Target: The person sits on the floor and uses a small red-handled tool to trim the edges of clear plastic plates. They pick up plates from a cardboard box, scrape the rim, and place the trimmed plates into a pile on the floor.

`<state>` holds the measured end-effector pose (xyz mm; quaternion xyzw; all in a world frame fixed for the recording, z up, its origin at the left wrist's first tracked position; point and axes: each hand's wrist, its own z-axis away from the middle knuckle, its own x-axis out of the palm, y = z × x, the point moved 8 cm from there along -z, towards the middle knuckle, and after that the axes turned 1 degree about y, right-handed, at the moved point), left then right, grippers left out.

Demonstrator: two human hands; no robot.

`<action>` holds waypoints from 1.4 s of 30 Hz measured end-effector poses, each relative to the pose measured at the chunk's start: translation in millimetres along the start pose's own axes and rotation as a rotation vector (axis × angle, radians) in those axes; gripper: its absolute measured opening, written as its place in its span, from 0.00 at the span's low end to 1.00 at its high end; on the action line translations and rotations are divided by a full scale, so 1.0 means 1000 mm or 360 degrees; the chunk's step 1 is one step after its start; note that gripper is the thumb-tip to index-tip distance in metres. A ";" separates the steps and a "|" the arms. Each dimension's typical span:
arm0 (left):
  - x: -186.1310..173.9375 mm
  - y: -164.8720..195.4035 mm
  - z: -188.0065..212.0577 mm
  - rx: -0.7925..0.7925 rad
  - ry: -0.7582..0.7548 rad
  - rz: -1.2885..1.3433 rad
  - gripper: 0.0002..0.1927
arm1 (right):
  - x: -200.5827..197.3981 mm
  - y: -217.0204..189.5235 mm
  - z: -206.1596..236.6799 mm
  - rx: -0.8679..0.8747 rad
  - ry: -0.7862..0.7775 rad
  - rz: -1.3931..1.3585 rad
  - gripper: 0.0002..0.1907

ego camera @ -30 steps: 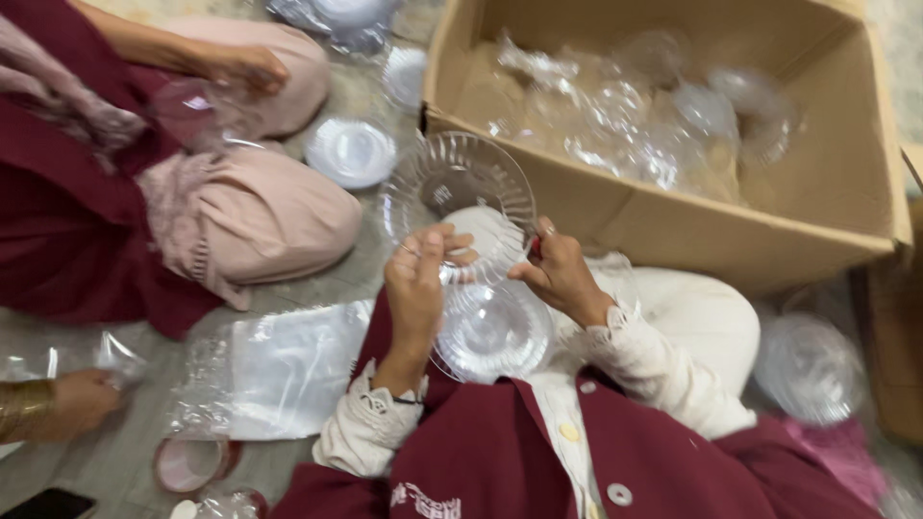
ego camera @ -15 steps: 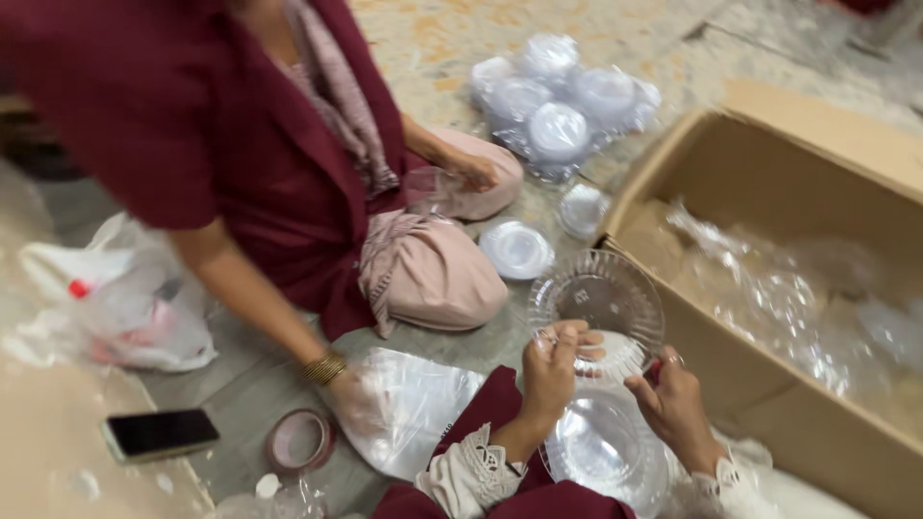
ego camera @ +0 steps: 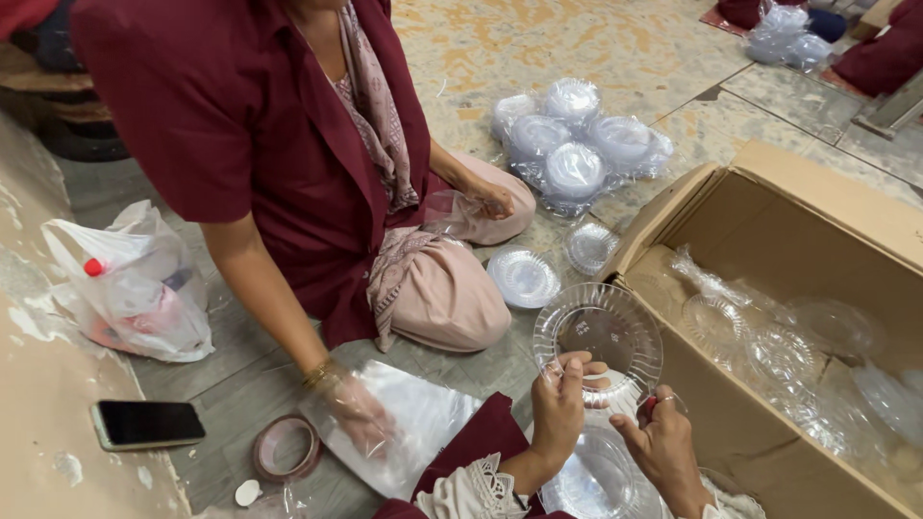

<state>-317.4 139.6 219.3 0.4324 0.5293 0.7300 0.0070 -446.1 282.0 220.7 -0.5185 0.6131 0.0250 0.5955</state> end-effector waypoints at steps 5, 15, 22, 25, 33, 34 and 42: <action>0.005 -0.010 0.002 -0.0060 0.0031 0.0107 0.21 | 0.000 -0.004 0.006 0.0053 0.0041 -0.0012 0.26; 0.013 -0.023 0.009 -0.0070 -0.0014 0.0254 0.21 | -0.003 -0.001 0.007 0.0161 0.0027 -0.0002 0.31; 0.020 -0.030 0.015 -0.0087 0.0019 0.0342 0.20 | 0.000 0.007 0.012 0.0181 0.0038 -0.0025 0.29; 0.022 -0.023 0.014 -0.0002 0.0012 0.0264 0.20 | 0.007 0.003 0.017 0.0292 -0.0017 -0.0312 0.24; 0.030 -0.030 0.018 0.0002 -0.0021 0.0348 0.18 | -0.010 -0.019 0.021 0.0144 0.0023 -0.0033 0.25; 0.031 -0.033 0.018 -0.0009 -0.0019 0.0370 0.18 | -0.010 -0.020 0.022 0.0128 0.0043 -0.0025 0.24; 0.037 -0.027 0.026 0.0074 -0.0116 0.0170 0.21 | -0.006 -0.041 0.039 -0.0210 -0.0009 -0.0271 0.08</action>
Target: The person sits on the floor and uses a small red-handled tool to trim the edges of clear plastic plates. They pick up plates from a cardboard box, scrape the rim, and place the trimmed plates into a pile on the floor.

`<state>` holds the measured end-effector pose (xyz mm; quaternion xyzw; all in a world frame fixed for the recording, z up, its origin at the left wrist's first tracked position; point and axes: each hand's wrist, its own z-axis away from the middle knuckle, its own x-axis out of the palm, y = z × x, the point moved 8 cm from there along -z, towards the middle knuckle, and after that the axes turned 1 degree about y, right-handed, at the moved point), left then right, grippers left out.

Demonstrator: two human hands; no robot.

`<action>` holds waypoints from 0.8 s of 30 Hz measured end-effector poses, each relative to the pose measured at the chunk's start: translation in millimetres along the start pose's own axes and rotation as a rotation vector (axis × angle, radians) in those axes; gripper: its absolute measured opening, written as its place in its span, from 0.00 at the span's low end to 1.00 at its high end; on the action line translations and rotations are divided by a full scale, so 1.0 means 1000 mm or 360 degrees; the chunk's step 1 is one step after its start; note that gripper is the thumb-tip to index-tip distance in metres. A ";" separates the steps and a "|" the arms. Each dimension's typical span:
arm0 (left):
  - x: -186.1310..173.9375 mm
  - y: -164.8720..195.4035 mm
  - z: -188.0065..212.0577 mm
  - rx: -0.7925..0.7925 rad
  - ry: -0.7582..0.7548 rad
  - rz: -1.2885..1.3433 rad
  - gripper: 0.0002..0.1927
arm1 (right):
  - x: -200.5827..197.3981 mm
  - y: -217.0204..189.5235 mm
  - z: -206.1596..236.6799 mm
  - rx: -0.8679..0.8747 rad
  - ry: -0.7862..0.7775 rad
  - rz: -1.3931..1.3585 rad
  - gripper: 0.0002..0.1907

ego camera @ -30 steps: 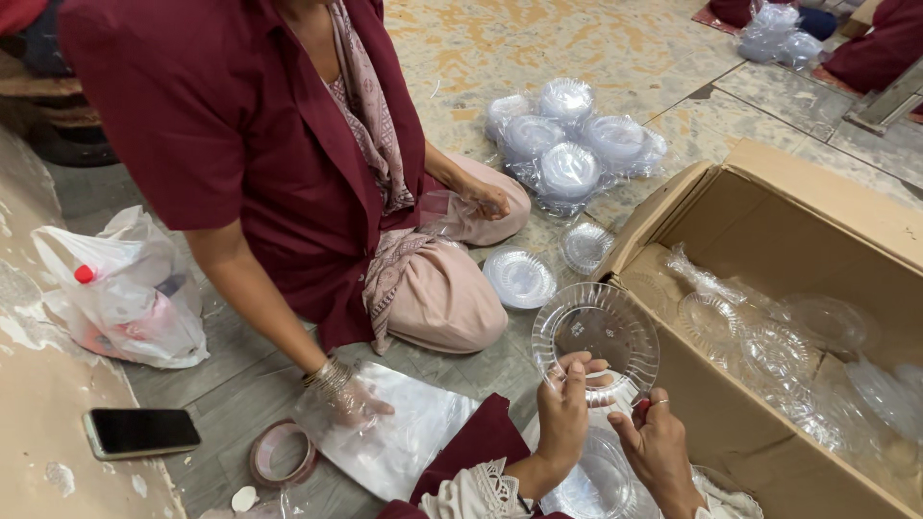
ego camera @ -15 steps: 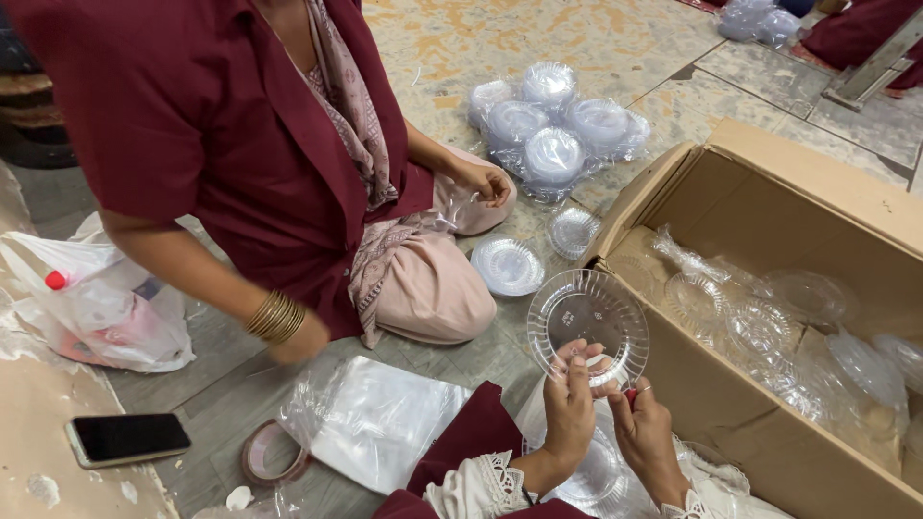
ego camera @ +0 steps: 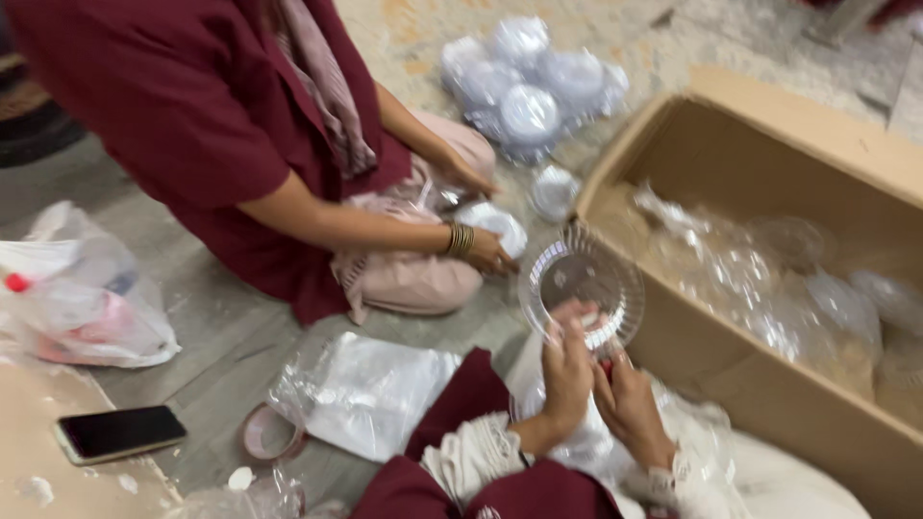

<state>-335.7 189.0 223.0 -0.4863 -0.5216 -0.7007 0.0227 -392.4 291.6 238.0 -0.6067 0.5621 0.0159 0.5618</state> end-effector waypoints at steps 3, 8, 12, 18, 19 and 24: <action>-0.002 0.013 -0.011 -0.0080 -0.0176 0.0088 0.23 | -0.032 0.003 0.012 -0.0086 0.0082 0.0093 0.13; -0.022 0.037 -0.003 -0.0334 -0.0291 -0.0341 0.21 | -0.102 0.036 0.051 0.0266 0.0347 0.0104 0.19; -0.005 0.055 0.012 -0.0353 -0.0483 -0.0532 0.20 | -0.111 0.041 0.076 0.0258 0.0372 -0.0066 0.25; 0.012 0.063 0.017 -0.0455 -0.0634 -0.0791 0.18 | -0.100 0.044 0.084 0.0226 0.0300 -0.0414 0.40; 0.011 0.062 0.018 -0.0476 -0.0646 -0.0813 0.18 | -0.098 0.046 0.083 0.0237 0.0267 -0.0455 0.42; 0.007 0.059 0.018 -0.0619 -0.0728 -0.0903 0.17 | -0.107 0.052 0.071 0.0196 0.0255 -0.0418 0.43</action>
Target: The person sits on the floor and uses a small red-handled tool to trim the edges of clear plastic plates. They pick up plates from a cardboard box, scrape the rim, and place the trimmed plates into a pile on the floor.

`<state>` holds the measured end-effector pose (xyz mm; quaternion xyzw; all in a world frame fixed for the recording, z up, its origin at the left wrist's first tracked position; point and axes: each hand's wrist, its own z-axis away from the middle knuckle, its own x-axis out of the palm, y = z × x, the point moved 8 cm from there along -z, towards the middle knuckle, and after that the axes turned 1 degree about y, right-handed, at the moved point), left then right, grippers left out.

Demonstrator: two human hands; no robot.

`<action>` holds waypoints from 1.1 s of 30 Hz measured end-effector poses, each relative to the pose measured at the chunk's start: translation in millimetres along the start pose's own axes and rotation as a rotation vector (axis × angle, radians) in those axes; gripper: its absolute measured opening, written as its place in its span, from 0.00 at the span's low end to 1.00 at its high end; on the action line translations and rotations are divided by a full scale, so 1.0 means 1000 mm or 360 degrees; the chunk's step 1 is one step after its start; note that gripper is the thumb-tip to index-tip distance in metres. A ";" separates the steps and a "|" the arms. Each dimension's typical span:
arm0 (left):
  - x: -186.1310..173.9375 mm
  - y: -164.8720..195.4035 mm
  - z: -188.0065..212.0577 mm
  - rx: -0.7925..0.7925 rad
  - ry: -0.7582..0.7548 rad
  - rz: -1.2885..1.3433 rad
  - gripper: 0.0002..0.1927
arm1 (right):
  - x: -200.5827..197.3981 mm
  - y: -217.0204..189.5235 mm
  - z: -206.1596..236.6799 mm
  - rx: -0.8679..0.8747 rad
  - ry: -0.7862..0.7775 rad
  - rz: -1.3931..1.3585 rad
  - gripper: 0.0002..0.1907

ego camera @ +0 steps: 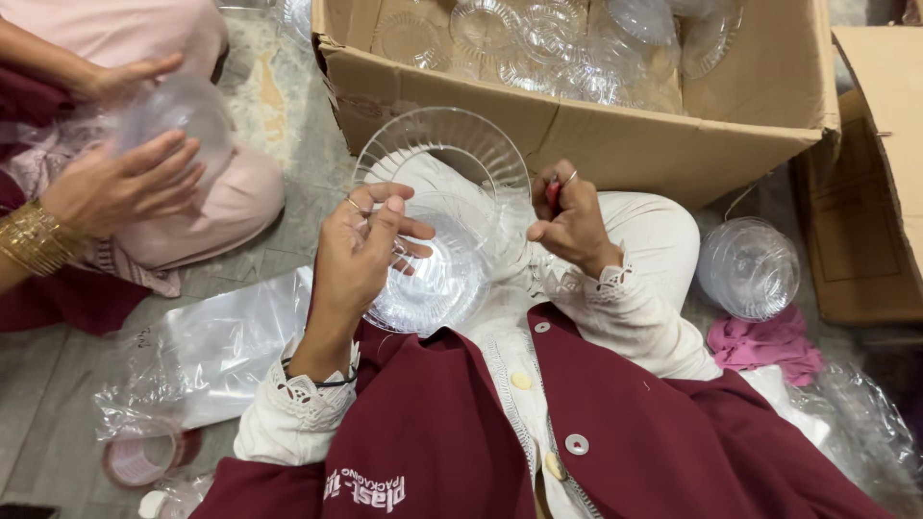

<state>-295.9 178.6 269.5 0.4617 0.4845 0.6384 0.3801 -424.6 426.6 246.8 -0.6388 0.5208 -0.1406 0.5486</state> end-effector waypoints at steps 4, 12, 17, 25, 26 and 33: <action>0.002 -0.003 0.000 -0.0096 -0.0147 -0.0086 0.18 | -0.002 0.003 -0.003 0.0007 -0.0213 0.0103 0.44; 0.001 -0.005 0.002 -0.0171 -0.0206 -0.0179 0.18 | 0.002 -0.002 0.005 -0.0121 -0.0387 0.0171 0.50; 0.004 -0.004 0.001 -0.0166 -0.0280 -0.0149 0.17 | 0.007 -0.006 0.002 -0.0332 -0.0335 0.0159 0.50; -0.001 -0.010 0.000 -0.0206 -0.0252 -0.0026 0.15 | 0.021 -0.001 0.006 -0.0353 -0.0326 0.0043 0.46; -0.003 -0.010 -0.001 -0.0200 -0.0224 -0.0031 0.15 | 0.022 0.000 0.006 -0.0320 -0.0327 0.0059 0.45; -0.005 -0.005 -0.004 -0.0135 -0.0156 -0.0004 0.13 | 0.020 -0.006 0.005 -0.0339 -0.0160 0.0175 0.46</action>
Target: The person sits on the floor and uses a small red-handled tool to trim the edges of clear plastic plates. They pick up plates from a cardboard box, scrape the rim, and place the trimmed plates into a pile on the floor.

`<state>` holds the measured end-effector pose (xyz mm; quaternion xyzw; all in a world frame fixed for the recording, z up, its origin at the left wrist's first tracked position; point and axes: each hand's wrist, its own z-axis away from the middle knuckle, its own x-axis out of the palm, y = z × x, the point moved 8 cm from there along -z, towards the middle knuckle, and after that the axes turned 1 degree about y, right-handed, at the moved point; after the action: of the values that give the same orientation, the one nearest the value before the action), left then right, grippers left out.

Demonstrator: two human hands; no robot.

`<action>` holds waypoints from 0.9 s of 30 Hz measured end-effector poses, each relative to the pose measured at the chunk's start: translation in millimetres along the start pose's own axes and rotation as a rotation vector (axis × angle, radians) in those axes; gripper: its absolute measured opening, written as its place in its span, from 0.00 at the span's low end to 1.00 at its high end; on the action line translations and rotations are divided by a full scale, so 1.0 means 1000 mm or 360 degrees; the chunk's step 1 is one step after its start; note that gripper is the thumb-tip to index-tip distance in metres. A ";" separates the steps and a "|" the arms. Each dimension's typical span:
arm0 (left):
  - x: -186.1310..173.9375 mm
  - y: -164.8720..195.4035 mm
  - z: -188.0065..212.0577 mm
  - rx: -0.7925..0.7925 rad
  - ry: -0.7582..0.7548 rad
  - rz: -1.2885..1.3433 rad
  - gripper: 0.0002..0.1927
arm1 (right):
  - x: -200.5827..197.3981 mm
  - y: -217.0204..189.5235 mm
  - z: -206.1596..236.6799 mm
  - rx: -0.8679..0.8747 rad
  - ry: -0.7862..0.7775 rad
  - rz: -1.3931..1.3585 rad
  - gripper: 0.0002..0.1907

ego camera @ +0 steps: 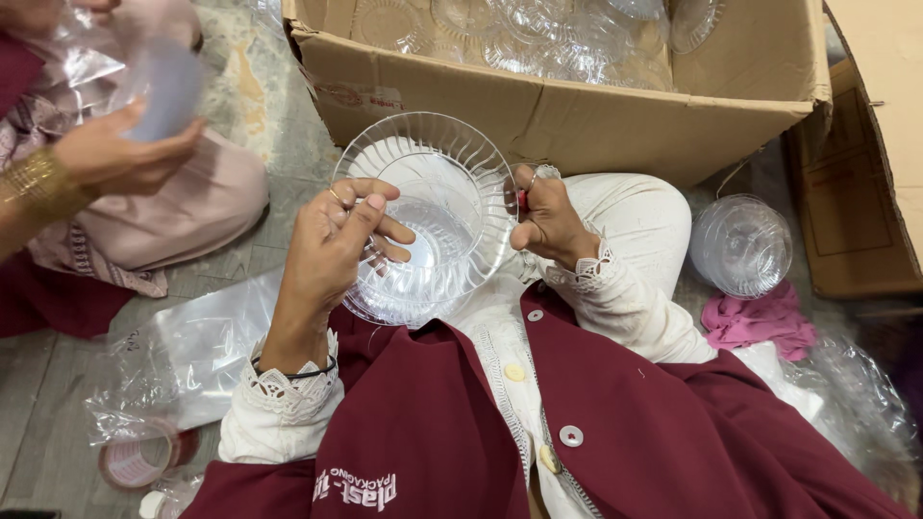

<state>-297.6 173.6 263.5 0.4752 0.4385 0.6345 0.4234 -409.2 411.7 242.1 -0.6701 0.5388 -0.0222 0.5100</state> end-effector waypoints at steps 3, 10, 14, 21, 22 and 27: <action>0.000 -0.001 0.000 0.0001 0.0009 0.0035 0.14 | 0.002 0.006 -0.001 0.0094 0.0019 -0.0046 0.46; -0.001 0.003 -0.002 0.0140 -0.0011 0.0036 0.14 | 0.009 0.005 0.000 0.0029 -0.0038 -0.0227 0.41; -0.007 0.004 -0.002 0.0142 0.0064 -0.0016 0.15 | 0.012 0.006 0.001 0.0047 -0.0052 -0.0118 0.37; -0.005 0.002 -0.013 0.0290 0.0127 -0.0093 0.16 | 0.005 -0.008 0.001 0.0165 0.0077 -0.0169 0.24; -0.002 -0.003 -0.016 0.0254 0.0082 -0.0114 0.17 | 0.001 -0.011 0.002 0.0217 0.0135 -0.0285 0.20; 0.007 -0.026 -0.024 0.0093 -0.0045 -0.0164 0.26 | -0.004 -0.003 0.020 0.1000 0.0264 -0.0868 0.07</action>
<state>-318.7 182.9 236.2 0.4730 0.4746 0.5921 0.4477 -397.5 427.7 236.4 -0.5961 0.3481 -0.3732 0.6199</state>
